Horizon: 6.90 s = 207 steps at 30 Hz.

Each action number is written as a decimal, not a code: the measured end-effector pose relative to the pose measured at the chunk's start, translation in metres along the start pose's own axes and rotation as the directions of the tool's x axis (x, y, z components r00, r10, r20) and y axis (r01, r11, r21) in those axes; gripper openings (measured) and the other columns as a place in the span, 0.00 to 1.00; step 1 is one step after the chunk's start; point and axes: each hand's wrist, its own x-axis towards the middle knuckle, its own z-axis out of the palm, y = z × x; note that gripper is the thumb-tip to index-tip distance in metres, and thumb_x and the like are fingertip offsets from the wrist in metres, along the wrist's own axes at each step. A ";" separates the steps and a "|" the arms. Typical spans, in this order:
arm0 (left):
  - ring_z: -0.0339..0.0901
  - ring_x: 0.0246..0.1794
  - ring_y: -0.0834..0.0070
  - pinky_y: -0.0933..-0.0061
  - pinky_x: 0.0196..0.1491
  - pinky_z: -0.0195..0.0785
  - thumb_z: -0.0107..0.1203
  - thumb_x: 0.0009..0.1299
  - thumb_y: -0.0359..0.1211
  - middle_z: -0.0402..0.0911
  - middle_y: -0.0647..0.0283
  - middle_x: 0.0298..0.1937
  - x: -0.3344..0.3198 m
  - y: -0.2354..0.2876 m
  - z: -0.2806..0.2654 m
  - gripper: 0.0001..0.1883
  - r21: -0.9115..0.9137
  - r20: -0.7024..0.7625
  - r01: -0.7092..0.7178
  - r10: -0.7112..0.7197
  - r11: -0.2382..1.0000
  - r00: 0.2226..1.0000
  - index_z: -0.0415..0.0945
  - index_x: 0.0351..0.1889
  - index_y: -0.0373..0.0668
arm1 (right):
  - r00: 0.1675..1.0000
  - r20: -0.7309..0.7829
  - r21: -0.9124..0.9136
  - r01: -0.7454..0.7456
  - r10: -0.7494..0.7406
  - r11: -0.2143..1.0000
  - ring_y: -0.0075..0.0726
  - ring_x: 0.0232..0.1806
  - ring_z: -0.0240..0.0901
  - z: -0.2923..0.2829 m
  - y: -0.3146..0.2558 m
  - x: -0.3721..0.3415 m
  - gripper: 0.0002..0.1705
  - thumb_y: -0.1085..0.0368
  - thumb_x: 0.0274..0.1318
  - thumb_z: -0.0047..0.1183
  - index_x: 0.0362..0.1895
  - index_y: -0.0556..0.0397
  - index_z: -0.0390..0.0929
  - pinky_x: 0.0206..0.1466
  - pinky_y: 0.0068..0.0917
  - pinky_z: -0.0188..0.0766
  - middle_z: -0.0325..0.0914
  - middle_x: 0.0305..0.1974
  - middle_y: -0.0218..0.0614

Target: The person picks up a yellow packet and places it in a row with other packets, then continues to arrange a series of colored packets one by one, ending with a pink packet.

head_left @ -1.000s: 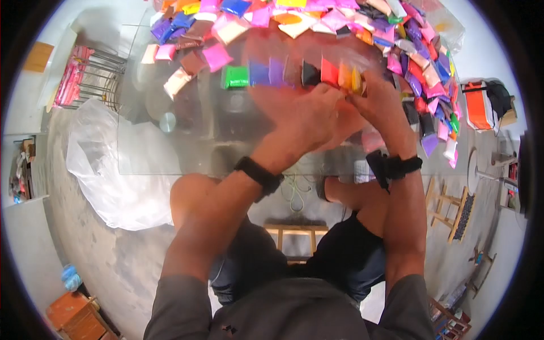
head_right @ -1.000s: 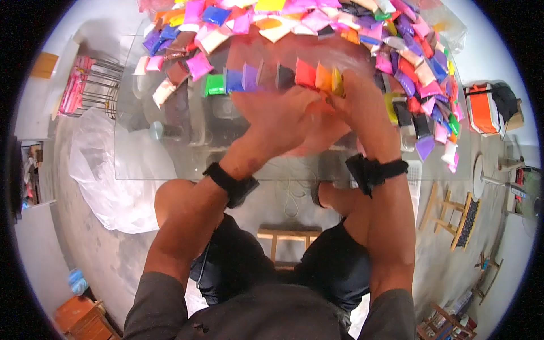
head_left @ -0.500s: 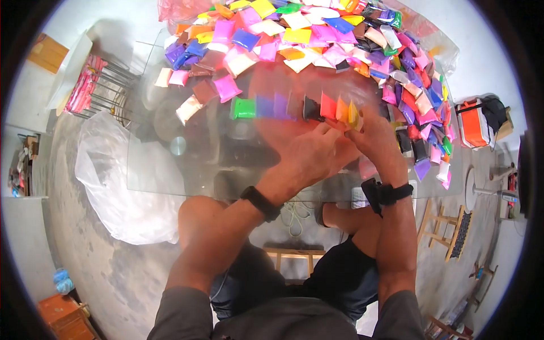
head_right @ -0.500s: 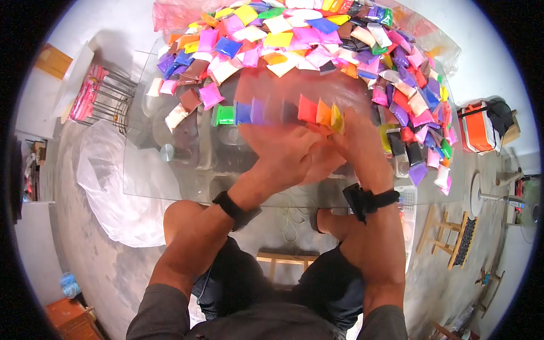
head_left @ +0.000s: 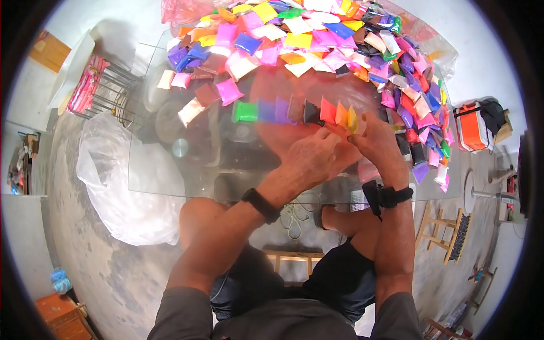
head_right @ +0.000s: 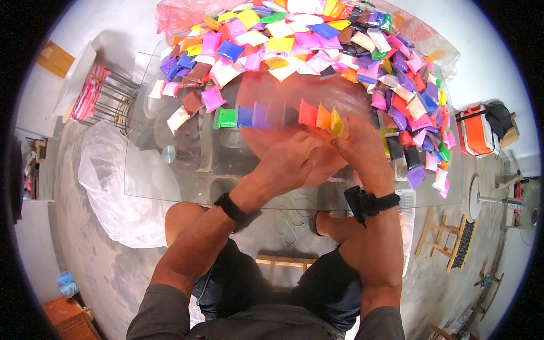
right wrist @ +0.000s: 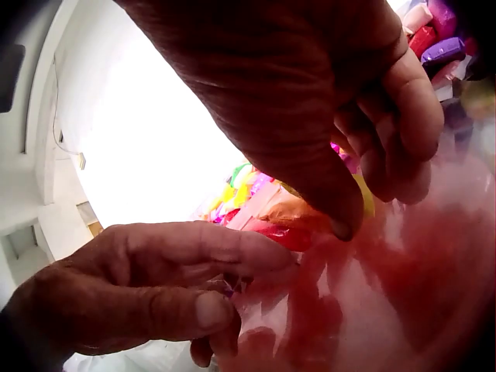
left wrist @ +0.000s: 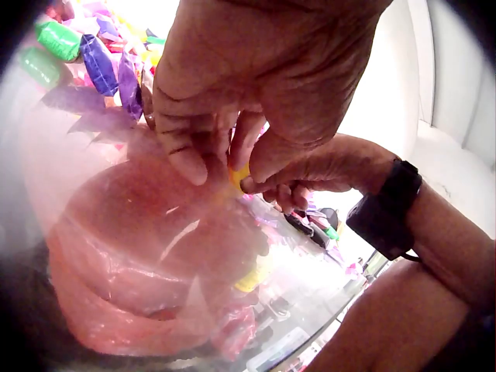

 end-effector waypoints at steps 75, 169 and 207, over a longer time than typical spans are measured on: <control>0.77 0.52 0.43 0.48 0.55 0.73 0.54 0.66 0.27 0.79 0.46 0.51 -0.001 0.008 -0.013 0.19 0.029 0.188 -0.018 0.012 0.999 0.982 0.77 0.57 0.39 | 0.990 -0.109 0.056 0.097 -0.091 0.994 0.68 0.42 0.81 0.002 0.035 -0.007 0.19 0.63 0.56 0.58 0.48 0.64 0.78 0.45 0.53 0.75 0.82 0.37 0.64; 0.84 0.35 0.63 0.66 0.41 0.76 0.62 0.69 0.29 0.86 0.55 0.36 0.006 0.001 -0.052 0.07 -0.131 -0.312 0.047 -0.087 0.990 0.946 0.83 0.41 0.38 | 0.889 -0.432 0.484 0.085 0.153 0.871 0.16 0.28 0.67 -0.017 0.001 0.009 0.11 0.64 0.66 0.62 0.43 0.61 0.83 0.31 0.20 0.64 0.77 0.28 0.25; 0.80 0.33 0.74 0.70 0.40 0.74 0.61 0.71 0.29 0.84 0.58 0.33 0.008 0.009 -0.064 0.07 -0.234 -0.301 0.170 -0.238 0.957 0.923 0.82 0.42 0.36 | 0.893 -0.447 0.402 0.142 0.058 0.904 0.19 0.25 0.67 -0.017 -0.009 0.004 0.06 0.68 0.65 0.60 0.39 0.59 0.82 0.30 0.23 0.67 0.76 0.24 0.31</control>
